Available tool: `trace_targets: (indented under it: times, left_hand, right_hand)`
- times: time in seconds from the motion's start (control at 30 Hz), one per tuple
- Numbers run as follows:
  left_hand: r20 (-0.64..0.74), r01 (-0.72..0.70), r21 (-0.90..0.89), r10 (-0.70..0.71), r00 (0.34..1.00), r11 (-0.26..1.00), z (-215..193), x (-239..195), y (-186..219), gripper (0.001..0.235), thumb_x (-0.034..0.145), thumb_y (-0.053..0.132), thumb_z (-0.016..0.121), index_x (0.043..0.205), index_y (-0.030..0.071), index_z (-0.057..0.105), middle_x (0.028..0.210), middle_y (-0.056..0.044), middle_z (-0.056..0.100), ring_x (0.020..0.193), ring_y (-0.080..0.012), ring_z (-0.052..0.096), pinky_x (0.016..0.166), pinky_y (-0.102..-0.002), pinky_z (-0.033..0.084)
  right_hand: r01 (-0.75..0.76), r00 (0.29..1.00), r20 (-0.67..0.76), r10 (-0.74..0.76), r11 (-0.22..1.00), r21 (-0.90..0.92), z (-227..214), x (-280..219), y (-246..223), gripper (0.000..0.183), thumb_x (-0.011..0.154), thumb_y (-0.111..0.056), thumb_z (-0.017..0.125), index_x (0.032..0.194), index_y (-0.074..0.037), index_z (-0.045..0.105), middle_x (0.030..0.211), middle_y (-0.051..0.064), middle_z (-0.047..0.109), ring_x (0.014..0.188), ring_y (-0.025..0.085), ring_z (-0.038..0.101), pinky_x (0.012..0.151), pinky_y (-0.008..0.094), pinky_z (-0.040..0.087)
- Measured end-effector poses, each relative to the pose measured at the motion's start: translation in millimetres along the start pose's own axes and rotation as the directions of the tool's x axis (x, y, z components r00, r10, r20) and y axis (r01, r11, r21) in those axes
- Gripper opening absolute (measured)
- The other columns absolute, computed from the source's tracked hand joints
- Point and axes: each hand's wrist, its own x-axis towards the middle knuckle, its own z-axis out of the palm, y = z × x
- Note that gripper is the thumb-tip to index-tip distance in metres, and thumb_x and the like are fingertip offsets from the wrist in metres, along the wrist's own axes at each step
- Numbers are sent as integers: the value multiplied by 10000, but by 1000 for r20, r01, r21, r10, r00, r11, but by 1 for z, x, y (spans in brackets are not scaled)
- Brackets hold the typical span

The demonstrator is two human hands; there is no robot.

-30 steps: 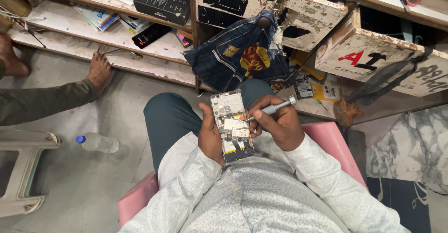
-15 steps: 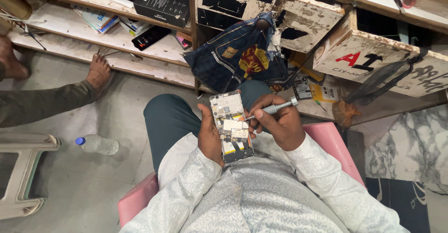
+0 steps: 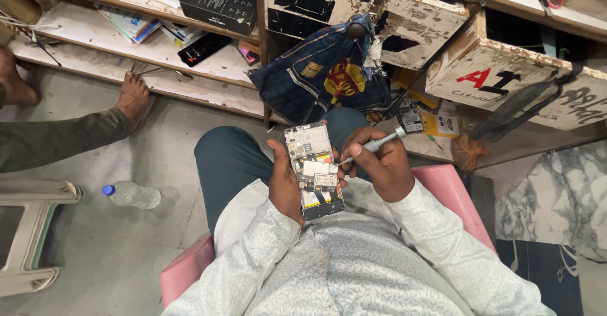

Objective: The person cleans the internal components of a disassembled smartphone using a small brush and a spray bottle. They repeatedly brush and spray the circuit board and battery area while holding the device in their lap.

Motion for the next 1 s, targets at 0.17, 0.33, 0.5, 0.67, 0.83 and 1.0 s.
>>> trace_targets:
  times: [0.17,0.33,0.5,0.67,0.83,1.0]
  left_hand:
    - [-45,-22,24,23,999,999,5,-4,3,1003,894,832,188,1509,96,482,1030,-113,676,808,-256,719,700,-380,640]
    - [-106,-6,68,13,994,998,7,-4,6,1046,858,860,193,1444,58,520,1045,-131,702,808,-255,725,701,-391,636]
    - [-253,43,116,-13,967,992,4,-3,6,1024,880,827,186,1343,13,602,1094,-147,730,873,-217,737,800,-345,626]
    - [-217,8,145,24,976,989,-1,-2,3,1005,915,813,176,1280,-13,617,1053,-155,728,849,-223,725,793,-347,622]
    - [-236,36,106,-10,972,994,2,-1,5,997,898,812,175,1301,10,612,1064,-149,730,854,-225,725,790,-357,619]
    - [-285,82,45,-66,956,996,6,-2,7,974,875,807,175,1364,72,589,1086,-126,729,894,-207,731,824,-350,615]
  right_hand:
    - [-37,999,9,37,999,12,1,-1,0,221,1030,-218,642,937,-21,611,892,80,666,744,120,674,615,248,519]
    - [16,997,76,-16,1000,3,4,-1,2,202,1023,-178,676,926,-8,627,848,75,660,694,92,602,617,248,504]
    - [-12,998,58,12,1000,-7,5,-1,2,194,1012,-165,679,916,-3,633,843,76,662,675,94,612,600,252,512]
    - [-23,998,61,22,1000,9,5,-1,5,185,1022,-148,661,912,-1,631,845,76,660,669,93,619,593,253,530]
    - [-15,998,64,15,1000,1,6,-1,3,165,1015,-129,668,921,3,636,850,73,660,669,91,626,584,252,537]
    - [-112,993,46,113,994,-19,10,-1,0,132,974,-103,688,921,13,651,868,71,661,697,94,658,572,250,574]
